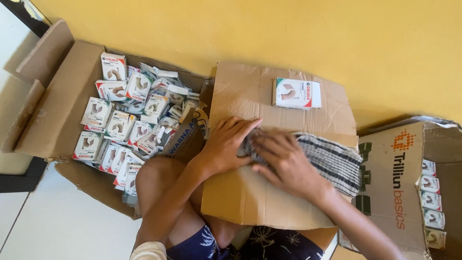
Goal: The person sits on the floor and wipes small product boxes with a cloth. They pick up boxes from a large cardboard box, wipe them on a flat surface, and place them into another box. The process is repeated for several boxes.
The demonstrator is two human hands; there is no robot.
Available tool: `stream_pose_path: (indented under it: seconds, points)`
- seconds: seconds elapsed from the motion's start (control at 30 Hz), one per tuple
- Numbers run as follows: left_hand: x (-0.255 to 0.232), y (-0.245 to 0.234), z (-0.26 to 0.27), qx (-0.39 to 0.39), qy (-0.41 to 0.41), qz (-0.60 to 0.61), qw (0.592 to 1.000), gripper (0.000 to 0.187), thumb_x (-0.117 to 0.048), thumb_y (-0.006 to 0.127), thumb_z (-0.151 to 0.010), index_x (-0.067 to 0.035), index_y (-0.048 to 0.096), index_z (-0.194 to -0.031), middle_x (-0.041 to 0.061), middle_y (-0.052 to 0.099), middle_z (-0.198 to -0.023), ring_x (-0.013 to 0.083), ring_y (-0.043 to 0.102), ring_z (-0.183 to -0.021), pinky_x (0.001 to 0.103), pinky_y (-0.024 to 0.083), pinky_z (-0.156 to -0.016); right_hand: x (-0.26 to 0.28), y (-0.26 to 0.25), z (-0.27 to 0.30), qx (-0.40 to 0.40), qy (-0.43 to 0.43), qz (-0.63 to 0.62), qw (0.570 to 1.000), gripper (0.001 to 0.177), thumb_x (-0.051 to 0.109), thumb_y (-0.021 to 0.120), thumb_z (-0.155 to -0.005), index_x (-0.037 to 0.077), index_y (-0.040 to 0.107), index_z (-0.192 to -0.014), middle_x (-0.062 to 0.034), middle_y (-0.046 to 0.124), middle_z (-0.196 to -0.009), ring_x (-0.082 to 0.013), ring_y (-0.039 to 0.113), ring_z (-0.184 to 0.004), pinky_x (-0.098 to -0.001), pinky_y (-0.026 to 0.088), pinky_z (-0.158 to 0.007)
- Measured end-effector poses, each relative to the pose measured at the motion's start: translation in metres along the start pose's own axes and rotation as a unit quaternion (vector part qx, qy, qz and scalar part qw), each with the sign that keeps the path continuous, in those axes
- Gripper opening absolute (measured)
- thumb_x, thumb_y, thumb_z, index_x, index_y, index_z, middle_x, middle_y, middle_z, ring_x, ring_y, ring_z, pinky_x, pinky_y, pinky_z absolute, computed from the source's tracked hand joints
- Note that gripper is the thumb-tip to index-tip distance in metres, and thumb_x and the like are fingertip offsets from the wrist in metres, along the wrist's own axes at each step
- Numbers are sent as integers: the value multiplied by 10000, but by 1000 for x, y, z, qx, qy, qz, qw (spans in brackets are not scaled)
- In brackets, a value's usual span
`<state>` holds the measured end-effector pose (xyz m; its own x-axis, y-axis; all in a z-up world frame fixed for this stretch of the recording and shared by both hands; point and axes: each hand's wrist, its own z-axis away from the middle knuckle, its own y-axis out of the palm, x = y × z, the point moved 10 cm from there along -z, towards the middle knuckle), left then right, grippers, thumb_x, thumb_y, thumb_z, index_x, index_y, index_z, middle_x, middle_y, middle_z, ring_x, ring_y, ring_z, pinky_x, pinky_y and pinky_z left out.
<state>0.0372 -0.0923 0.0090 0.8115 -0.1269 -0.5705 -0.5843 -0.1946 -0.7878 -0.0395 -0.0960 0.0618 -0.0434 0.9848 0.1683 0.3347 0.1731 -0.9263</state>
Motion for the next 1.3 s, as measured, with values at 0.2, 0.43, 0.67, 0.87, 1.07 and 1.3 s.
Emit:
stream_pose_path:
  seconds: [0.2,0.43,0.67,0.87,1.07,1.3]
  points:
    - [-1,-2,-1,-41,12,-10,999,782,-471,640,-785,-104,372,-1421,125,560,-1254,263,480,-1148,451,326,-982,-23,9,-1,19,29,75,997,388,412,517,-927,86,638,-1101,-76,618,-1129,-300,532,-1171,-527,380,-944]
    - [-2,-1,0,-28,3,7,1000,894,-524,687,-711,-102,361,-1428,137,576,-1216,290,483,-1140,484,340,-968,3,8,0,28,-12,-57,998,431,413,488,-948,41,640,-1103,-123,638,-1103,-331,554,-1143,-540,381,-940]
    - [-3,-1,0,-21,-2,-9,1000,822,-414,699,-764,-120,341,-1442,121,562,-1263,265,476,-1158,457,326,-969,-26,7,15,-1,44,21,999,416,434,494,-938,82,649,-1096,-80,642,-1112,-296,542,-1176,-526,364,-985]
    - [1,-2,-3,-24,-7,-6,1000,829,-371,712,-746,-141,331,-1447,127,577,-1236,285,485,-1159,481,329,-986,-22,3,36,3,34,8,999,427,435,517,-916,80,646,-1114,-92,639,-1151,-323,543,-1171,-519,378,-970]
    - [0,4,-1,-21,11,-1,1000,836,-547,632,-805,-147,313,-1466,133,572,-1252,303,482,-1171,521,321,-998,-24,-1,46,-10,53,-12,998,453,431,496,-926,37,654,-1081,-141,634,-1166,-377,547,-1160,-524,418,-914]
    - [-4,-3,1,-31,22,-11,999,729,-482,601,-855,-157,343,-1454,79,561,-1257,260,470,-1172,472,326,-985,-60,-2,51,-23,85,50,995,355,342,505,-942,46,653,-1070,-104,642,-1158,-335,543,-1185,-531,361,-972]
